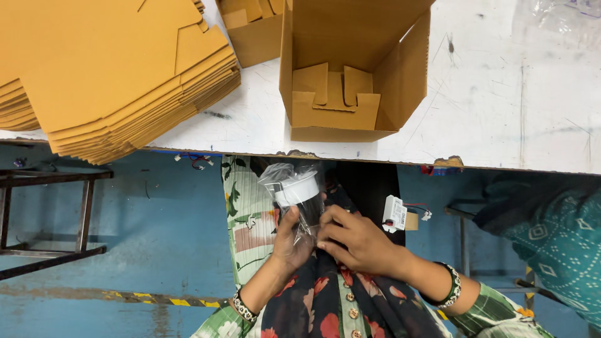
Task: The person assembles small cardboard boxes and packs LED light fixtures with their power adapters inside. They place each item into a plastic bag, then into a box, and close the flaps. The process is repeated for multiple units on a white workbench.
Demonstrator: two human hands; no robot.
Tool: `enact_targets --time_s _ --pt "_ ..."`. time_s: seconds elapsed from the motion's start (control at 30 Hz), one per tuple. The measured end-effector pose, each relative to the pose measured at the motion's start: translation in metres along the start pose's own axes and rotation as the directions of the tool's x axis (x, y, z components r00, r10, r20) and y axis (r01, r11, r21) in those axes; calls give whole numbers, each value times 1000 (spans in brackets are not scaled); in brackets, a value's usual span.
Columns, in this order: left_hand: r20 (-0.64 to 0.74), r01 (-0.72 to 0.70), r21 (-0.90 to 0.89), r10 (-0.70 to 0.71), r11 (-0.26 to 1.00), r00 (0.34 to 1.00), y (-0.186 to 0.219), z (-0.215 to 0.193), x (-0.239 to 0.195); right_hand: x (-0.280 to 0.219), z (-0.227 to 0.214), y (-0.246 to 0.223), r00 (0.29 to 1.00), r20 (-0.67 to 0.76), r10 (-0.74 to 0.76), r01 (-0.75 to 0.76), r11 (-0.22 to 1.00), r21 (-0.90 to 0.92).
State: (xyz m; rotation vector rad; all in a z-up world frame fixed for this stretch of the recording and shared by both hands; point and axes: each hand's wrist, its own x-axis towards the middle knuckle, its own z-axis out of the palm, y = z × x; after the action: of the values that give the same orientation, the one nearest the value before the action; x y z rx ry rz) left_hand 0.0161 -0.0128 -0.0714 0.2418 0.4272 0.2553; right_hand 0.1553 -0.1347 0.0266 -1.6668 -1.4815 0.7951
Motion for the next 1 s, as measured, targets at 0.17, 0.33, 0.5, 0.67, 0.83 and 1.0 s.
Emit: enact_targets --time_s 0.17,0.33,0.5,0.67,0.83,1.0 --pt "101 -73 363 38 929 994 9 5 -8 -21 -15 24 987 -162 -3 70 911 407" --pt "275 -310 844 144 438 951 16 35 -12 -44 -5 43 946 -130 297 4 389 921" --pt "576 -583 812 172 -12 799 19 84 0 -51 27 51 910 -242 336 -190 859 475" --pt "754 -644 620 114 -449 647 34 147 -11 -40 -9 30 900 -404 162 54 880 472" --pt "757 -595 651 341 -471 558 107 171 -7 6 -56 -1 754 -653 64 496 597 631" --pt "492 -531 845 491 -69 719 165 175 16 6 -102 -17 855 -518 31 449 458 767"
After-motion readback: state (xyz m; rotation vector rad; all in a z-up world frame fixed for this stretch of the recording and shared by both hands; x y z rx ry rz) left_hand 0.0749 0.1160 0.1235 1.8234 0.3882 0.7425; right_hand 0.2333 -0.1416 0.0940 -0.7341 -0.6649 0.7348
